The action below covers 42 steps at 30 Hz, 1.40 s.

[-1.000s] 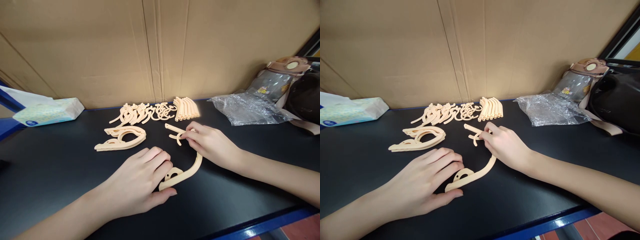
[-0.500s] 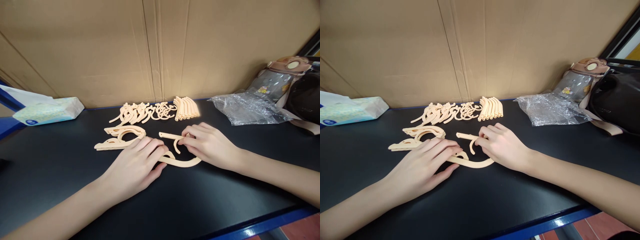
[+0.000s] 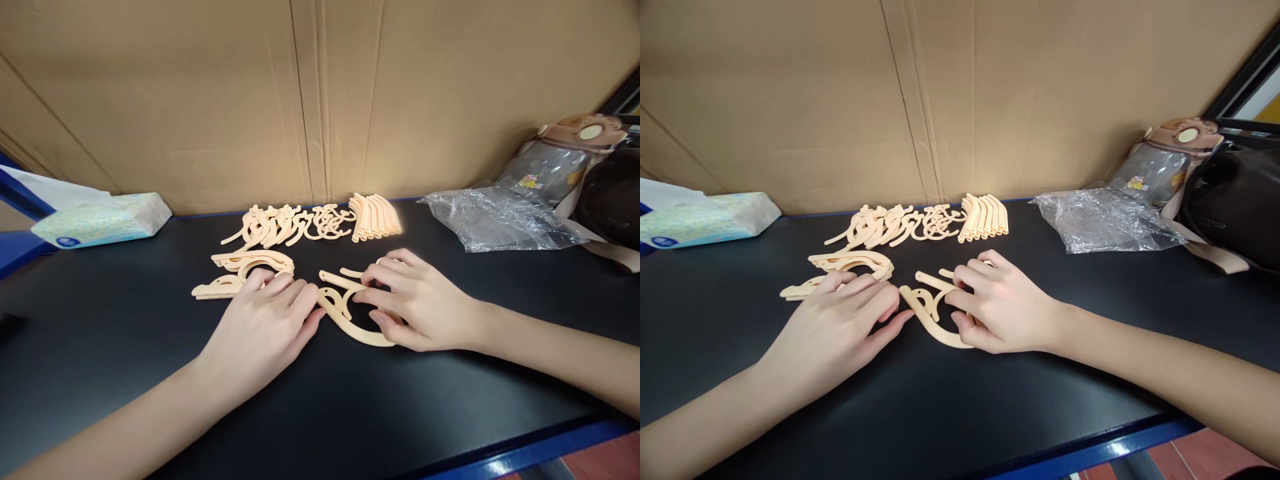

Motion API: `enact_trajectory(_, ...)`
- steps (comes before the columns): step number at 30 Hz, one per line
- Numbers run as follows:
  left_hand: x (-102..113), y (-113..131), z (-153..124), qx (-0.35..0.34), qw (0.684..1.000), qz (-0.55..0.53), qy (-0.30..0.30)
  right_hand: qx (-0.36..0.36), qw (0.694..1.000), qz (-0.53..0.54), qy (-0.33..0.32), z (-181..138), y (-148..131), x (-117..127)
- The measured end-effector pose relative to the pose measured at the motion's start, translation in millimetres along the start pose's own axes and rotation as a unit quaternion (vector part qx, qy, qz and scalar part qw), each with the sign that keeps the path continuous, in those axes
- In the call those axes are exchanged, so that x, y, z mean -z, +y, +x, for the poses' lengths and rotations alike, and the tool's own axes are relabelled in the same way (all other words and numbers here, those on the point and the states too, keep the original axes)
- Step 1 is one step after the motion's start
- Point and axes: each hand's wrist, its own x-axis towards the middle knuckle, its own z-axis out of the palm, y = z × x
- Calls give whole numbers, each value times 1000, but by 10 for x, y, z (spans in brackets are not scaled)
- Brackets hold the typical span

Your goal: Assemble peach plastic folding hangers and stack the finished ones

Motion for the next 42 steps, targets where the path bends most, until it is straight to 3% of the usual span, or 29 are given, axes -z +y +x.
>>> enact_trajectory(4,20,12,-5,7,1000,-1,16,13,999,36,-10,-5,-61,-3)
enact_trajectory(10,23,60,-32,70,996,-47,17,69,996,46,-35,-19,-151,-6)
enact_trajectory(18,62,111,-32,118,988,-100,-24,108,991,48,-62,-5,-183,46)
enact_trajectory(23,78,96,-22,109,987,-113,-38,120,992,24,-44,15,-189,43)
enact_trajectory(29,8,30,-44,66,987,-140,-51,81,996,-20,-11,13,-144,20)
enact_trajectory(36,-42,-38,-58,26,996,-82,-5,125,992,1,4,2,-176,48)
enact_trajectory(38,-29,-50,-52,7,997,-73,2,110,994,-7,23,-1,-163,63)
enact_trajectory(42,-11,-73,-43,-13,998,-68,-1,-6,997,-67,33,-20,-40,71)
